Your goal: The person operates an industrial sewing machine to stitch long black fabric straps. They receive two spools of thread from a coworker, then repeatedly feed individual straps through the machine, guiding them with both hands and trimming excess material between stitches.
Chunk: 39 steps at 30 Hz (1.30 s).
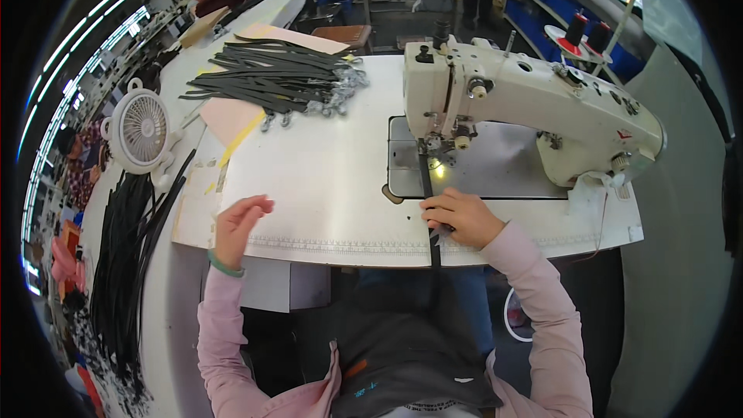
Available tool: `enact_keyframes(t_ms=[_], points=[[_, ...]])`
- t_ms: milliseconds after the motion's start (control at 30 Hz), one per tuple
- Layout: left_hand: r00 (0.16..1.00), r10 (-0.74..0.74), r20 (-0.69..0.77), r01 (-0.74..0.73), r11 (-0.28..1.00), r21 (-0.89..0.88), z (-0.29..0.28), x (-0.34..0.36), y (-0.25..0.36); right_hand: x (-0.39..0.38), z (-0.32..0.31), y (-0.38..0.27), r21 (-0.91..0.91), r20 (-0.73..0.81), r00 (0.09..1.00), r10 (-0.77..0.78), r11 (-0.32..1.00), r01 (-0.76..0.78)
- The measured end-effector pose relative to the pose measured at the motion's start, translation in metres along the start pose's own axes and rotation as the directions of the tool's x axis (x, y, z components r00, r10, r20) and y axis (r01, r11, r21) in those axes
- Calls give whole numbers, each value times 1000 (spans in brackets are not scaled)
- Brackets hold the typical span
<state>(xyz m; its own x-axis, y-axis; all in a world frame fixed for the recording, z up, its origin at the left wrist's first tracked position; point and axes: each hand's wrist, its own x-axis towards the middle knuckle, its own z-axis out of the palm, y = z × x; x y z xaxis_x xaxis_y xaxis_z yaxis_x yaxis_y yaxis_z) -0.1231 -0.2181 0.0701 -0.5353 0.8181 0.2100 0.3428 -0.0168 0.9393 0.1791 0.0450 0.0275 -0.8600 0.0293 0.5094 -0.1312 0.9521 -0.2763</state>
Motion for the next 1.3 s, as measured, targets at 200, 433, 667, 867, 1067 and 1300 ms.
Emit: enact_keyframes(t_ms=[200, 433, 667, 867, 1067, 1300], points=[[701, 462, 544, -678, 668, 307, 151, 55, 4, -4, 0, -1, 6, -4, 1000, -31, 1000, 31], [606, 554, 571, -795, 421, 436, 205, 87, -6, -5, 0, -1, 31, 15, 999, -35, 999, 34], [615, 606, 505, -788, 495, 366, 211, 101, -15, -6, -2, 2, 47, 23, 999, -47, 998, 46], [646, 519, 560, -754, 550, 359, 206, 101, -21, -6, -5, -1, 54, 52, 998, -28, 998, 25], [640, 496, 586, -754, 552, 356, 203, 99, -19, -6, -1, 1, 61, 5, 999, -46, 997, 45], [646, 491, 584, -748, 559, 358, 203, 98, -18, -5, -2, -1, 79, 16, 1000, -21, 997, 19]])
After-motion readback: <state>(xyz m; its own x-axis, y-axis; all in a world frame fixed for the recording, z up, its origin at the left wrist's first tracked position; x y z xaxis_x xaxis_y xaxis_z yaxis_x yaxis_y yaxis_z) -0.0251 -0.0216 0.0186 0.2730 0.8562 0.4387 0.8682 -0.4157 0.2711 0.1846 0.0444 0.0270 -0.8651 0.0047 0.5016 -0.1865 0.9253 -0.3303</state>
